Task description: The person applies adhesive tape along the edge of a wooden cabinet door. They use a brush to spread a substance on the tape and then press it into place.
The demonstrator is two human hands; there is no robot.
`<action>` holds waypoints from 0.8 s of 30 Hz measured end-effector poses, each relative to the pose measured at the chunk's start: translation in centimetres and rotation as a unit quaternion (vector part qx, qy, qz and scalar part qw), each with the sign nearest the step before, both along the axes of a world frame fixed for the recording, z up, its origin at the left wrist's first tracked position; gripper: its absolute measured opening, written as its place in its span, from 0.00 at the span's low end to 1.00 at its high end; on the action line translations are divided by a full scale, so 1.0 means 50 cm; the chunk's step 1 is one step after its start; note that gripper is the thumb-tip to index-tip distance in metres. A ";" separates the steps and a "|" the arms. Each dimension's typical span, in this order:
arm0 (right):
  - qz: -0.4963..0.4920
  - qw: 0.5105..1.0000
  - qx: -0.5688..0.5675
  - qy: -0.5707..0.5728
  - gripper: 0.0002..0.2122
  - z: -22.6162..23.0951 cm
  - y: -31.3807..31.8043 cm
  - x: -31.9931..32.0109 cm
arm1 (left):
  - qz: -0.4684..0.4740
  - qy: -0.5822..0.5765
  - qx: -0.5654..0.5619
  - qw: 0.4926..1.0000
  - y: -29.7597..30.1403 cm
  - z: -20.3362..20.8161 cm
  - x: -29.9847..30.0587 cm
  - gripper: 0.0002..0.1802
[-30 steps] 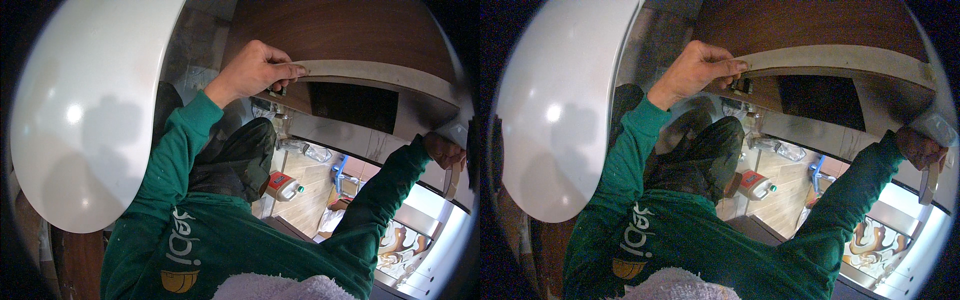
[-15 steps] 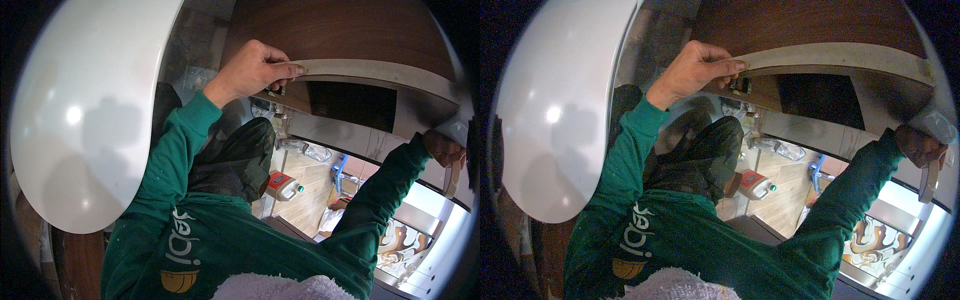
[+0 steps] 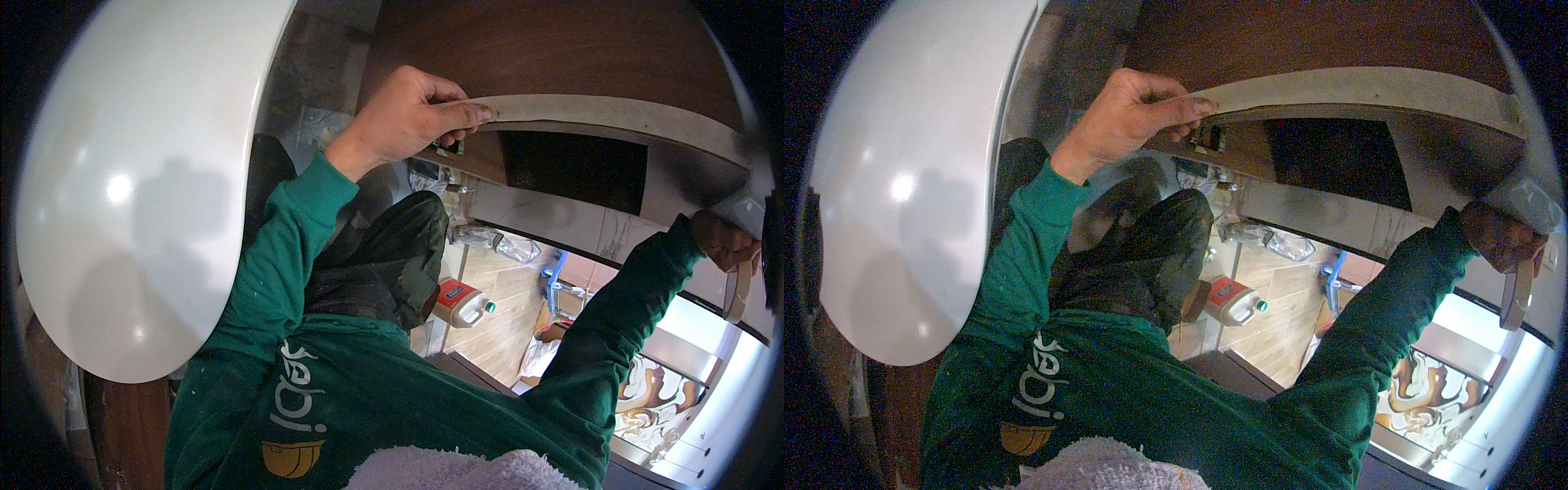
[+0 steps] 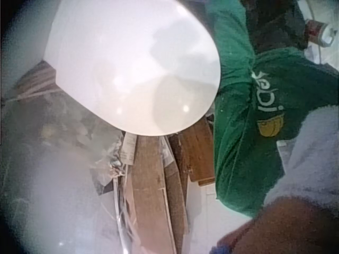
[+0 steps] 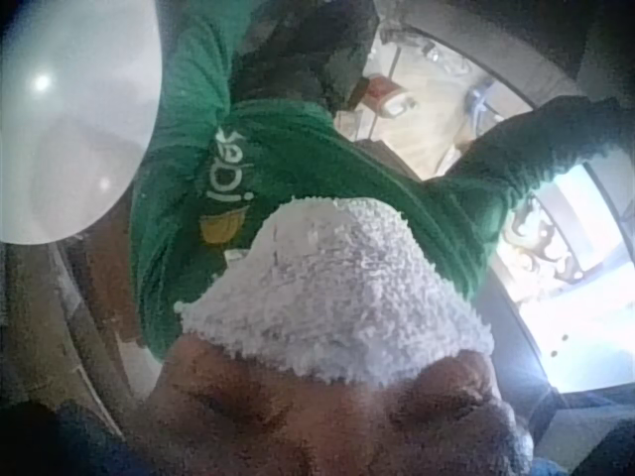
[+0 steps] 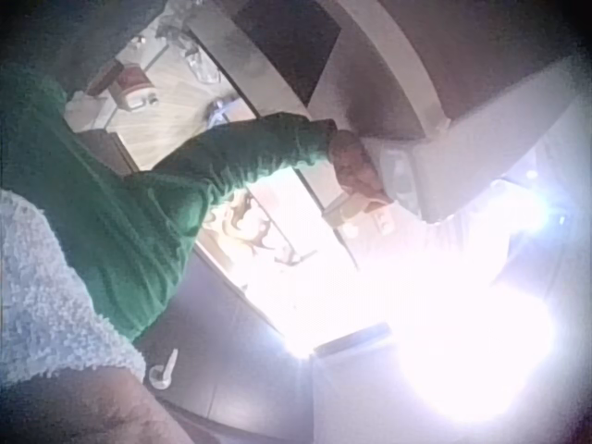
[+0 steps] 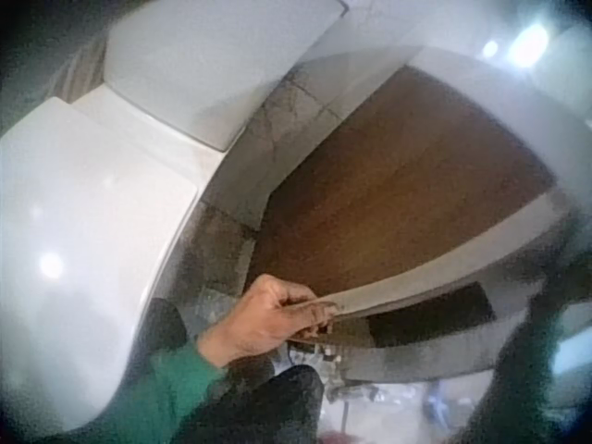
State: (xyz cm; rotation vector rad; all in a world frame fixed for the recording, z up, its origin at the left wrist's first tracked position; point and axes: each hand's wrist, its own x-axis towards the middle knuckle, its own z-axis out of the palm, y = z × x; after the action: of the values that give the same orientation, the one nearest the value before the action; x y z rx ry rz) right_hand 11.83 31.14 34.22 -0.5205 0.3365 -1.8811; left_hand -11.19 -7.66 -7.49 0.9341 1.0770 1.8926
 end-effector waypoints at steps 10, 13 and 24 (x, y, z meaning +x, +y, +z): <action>-0.110 0.974 0.103 0.167 0.18 0.011 0.005 0.002 | 0.007 0.019 -0.026 0.999 -0.002 0.010 -0.001 0.19; -0.044 0.986 0.130 0.099 0.17 0.023 0.018 0.007 | 0.004 0.027 -0.043 0.999 -0.001 0.010 -0.002 0.19; 0.052 0.995 -0.043 -0.069 0.14 0.002 0.012 0.015 | -0.003 0.014 -0.035 0.999 -0.003 0.006 0.000 0.18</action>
State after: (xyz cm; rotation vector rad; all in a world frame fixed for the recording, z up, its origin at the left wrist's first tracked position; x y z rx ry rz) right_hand 12.60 31.73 34.31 -0.4540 0.1343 -1.8249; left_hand -11.21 -7.80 -7.18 0.9258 1.1494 1.8302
